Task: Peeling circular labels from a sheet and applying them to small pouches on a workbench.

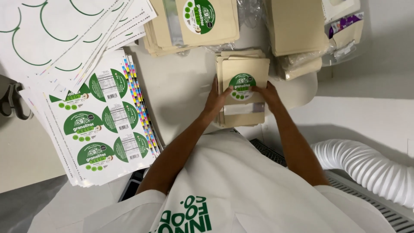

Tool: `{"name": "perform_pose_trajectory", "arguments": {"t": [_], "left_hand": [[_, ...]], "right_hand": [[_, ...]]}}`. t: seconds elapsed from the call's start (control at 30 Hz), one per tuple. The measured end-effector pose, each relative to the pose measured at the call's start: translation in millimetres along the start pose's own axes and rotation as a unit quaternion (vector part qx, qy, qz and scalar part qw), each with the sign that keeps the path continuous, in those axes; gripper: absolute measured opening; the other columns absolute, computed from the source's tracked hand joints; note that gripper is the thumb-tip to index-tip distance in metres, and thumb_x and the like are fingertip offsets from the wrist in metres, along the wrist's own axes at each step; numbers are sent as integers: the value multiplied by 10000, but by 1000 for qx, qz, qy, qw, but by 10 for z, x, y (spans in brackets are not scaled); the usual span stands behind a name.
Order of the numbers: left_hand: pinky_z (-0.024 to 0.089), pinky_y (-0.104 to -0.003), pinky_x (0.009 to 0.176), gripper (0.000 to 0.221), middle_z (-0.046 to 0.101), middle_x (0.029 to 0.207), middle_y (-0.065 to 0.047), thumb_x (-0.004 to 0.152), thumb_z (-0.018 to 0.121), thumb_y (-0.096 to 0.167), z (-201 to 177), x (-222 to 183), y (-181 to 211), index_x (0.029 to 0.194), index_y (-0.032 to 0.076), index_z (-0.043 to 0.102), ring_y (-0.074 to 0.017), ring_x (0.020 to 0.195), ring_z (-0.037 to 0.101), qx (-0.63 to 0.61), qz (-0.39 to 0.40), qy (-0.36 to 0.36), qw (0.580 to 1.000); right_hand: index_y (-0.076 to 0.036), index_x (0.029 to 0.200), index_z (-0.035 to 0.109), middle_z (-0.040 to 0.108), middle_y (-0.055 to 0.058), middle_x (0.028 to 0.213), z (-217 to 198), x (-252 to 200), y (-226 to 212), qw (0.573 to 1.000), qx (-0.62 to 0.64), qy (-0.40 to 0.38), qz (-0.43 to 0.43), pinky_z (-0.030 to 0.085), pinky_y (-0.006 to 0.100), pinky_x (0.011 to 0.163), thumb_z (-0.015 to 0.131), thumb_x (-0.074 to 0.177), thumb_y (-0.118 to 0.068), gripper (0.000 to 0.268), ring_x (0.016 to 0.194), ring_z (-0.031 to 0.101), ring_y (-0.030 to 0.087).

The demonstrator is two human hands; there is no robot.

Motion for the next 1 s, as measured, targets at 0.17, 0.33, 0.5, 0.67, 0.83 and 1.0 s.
{"name": "perform_pose_trajectory", "arguments": {"t": [0.17, 0.33, 0.5, 0.67, 0.83, 1.0], "left_hand": [[222, -511, 1268, 1075, 239, 1690, -211, 856, 778, 444, -110, -357, 266, 1665, 150, 135, -398, 1554, 236, -54, 15, -7, 998], [185, -458, 1290, 1052, 280, 1680, -205, 840, 809, 209, -232, -420, 188, 1660, 109, 156, -348, 1570, 220, -110, 46, 10, 993], [234, -461, 1279, 977, 296, 1675, -190, 868, 770, 87, -253, -551, 147, 1657, 114, 195, -344, 1558, 250, -148, 74, -12, 986], [254, -518, 1272, 1161, 248, 1680, -211, 790, 851, 262, -437, 27, -452, 1664, 117, 100, -380, 1541, 272, 70, 89, 36, 993], [260, -628, 1247, 1189, 225, 1657, -310, 720, 869, 11, -881, -281, 424, 1646, 5, 123, -497, 1513, 279, 229, 315, 199, 899], [215, -605, 1259, 1083, 221, 1713, -190, 745, 663, -102, -842, -338, 389, 1677, 121, 158, -396, 1561, 249, 167, 316, -3, 934]], "right_hand": [[20, 1538, 272, 412, 267, 1475, 59, -292, -35, 997, 31, 26, -63, 437, 571, 1091, 893, 818, -351, 1020, 1367, 434, 393], [23, 1519, 280, 548, 277, 1360, 197, -169, 107, 994, 75, 35, -70, 470, 530, 1081, 959, 746, -256, 1065, 1276, 565, 387], [59, 1250, 625, 636, 142, 988, 236, -337, 28, 999, 41, 0, -13, 431, 305, 675, 917, 703, -323, 729, 879, 575, 217], [-3, 1303, 627, 697, 221, 1152, 278, -693, -395, 993, 1, 34, -114, 498, 505, 979, 864, 869, -348, 603, 1130, 664, 359], [5, 1327, 617, 724, 269, 1051, 240, -1155, -951, 957, -147, 52, -244, 511, 583, 870, 747, 949, -370, 548, 1030, 688, 482], [-253, 1322, 504, 744, 169, 1009, 480, -1154, -928, 877, -413, -2, -246, 529, 579, 906, 619, 945, -256, 394, 999, 726, 424]]}}
Point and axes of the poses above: each hand's wrist, its own x-axis towards the middle knuckle, its own z-axis out of the palm, y = z × x, the point moved 4 cm from there along x, towards the middle knuckle
